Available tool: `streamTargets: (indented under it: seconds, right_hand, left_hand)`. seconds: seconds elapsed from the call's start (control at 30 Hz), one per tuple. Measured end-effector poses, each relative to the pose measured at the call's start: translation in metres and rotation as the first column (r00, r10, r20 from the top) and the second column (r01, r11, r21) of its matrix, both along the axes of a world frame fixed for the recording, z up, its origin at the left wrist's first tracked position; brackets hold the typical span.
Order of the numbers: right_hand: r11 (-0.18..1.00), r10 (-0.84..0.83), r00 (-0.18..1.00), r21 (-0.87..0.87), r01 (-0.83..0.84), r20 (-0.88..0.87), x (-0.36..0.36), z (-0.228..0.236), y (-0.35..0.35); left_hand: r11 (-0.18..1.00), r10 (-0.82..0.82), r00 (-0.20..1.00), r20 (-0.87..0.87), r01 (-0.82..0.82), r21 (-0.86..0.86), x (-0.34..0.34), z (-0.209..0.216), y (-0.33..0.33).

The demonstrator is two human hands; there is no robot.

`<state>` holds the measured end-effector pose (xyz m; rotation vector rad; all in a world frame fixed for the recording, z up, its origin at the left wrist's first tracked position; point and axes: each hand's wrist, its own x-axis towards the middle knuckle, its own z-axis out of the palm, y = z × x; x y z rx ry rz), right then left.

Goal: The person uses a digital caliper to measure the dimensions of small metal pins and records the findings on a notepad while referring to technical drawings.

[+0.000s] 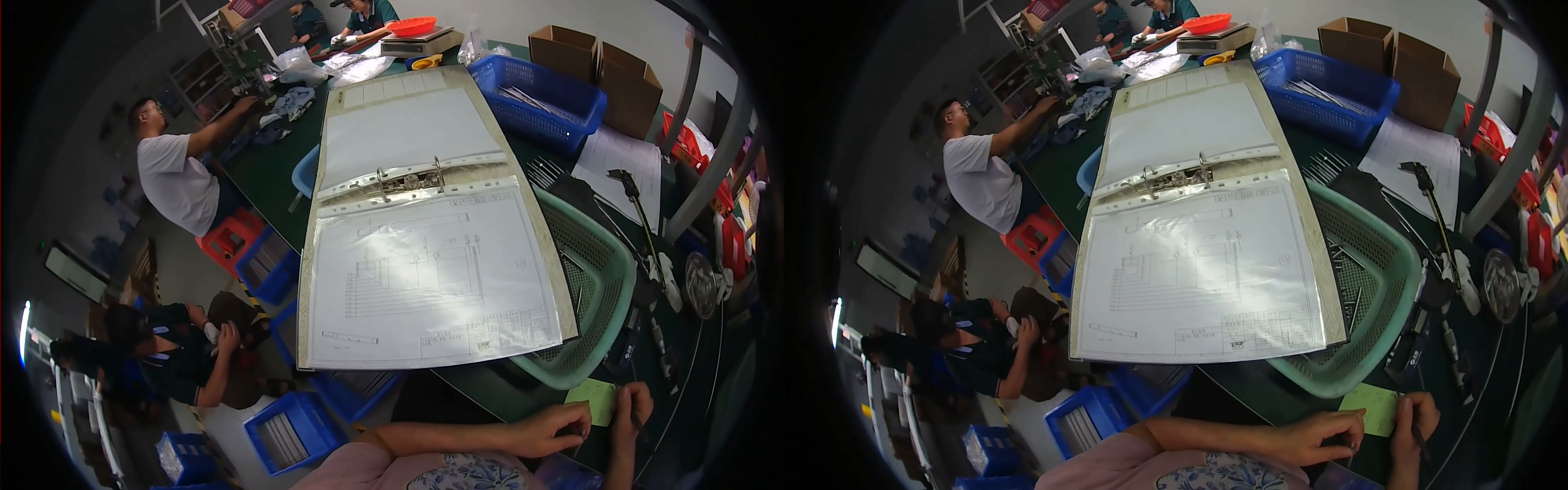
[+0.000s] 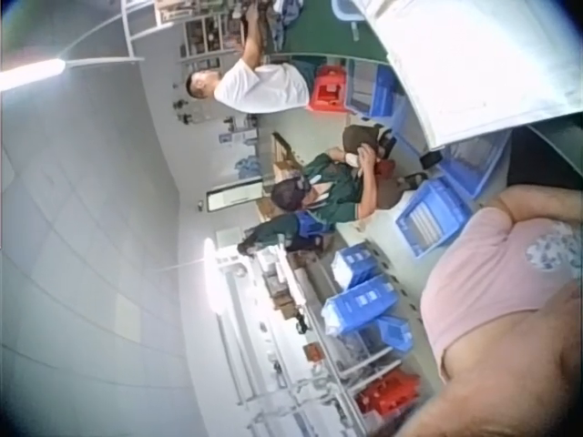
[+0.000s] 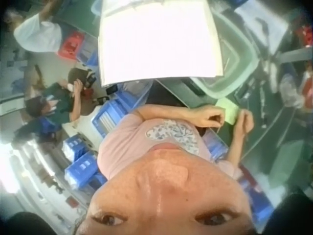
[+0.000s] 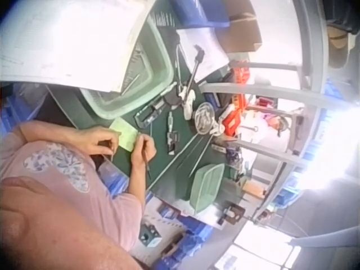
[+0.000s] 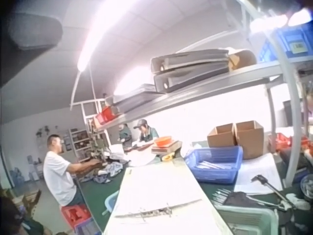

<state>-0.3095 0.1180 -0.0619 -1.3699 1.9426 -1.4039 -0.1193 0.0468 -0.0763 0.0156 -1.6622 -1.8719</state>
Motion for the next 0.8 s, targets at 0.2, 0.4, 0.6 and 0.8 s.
streamTargets:
  seconds: [0.2, 0.4, 0.6, 0.8]
  right_hand:
    - [0.999, 0.017, 0.997, -0.041, -0.02, -0.078, 0.001, 0.003, -0.003]
    - [0.996, -0.081, 0.986, -0.013, 0.084, 0.145, 0.004, 0.01, -0.008]
    - [0.987, -0.151, 0.942, -0.002, 0.159, 0.301, 0.001, 0.017, 0.004]
    - [0.998, -0.002, 0.962, -0.054, 0.017, 0.273, -0.002, 0.015, 0.001]
  left_hand:
    - [1.0, 0.006, 1.0, 0.003, -0.006, -0.006, 0.001, 0.005, -0.002]
    - [0.998, 0.038, 0.997, 0.066, -0.035, -0.047, 0.005, 0.012, -0.009]
    - [0.999, -0.002, 0.994, 0.112, 0.008, -0.051, 0.009, 0.009, -0.012]
    - [0.998, 0.001, 0.994, 0.105, 0.005, -0.057, 0.007, 0.015, -0.011]
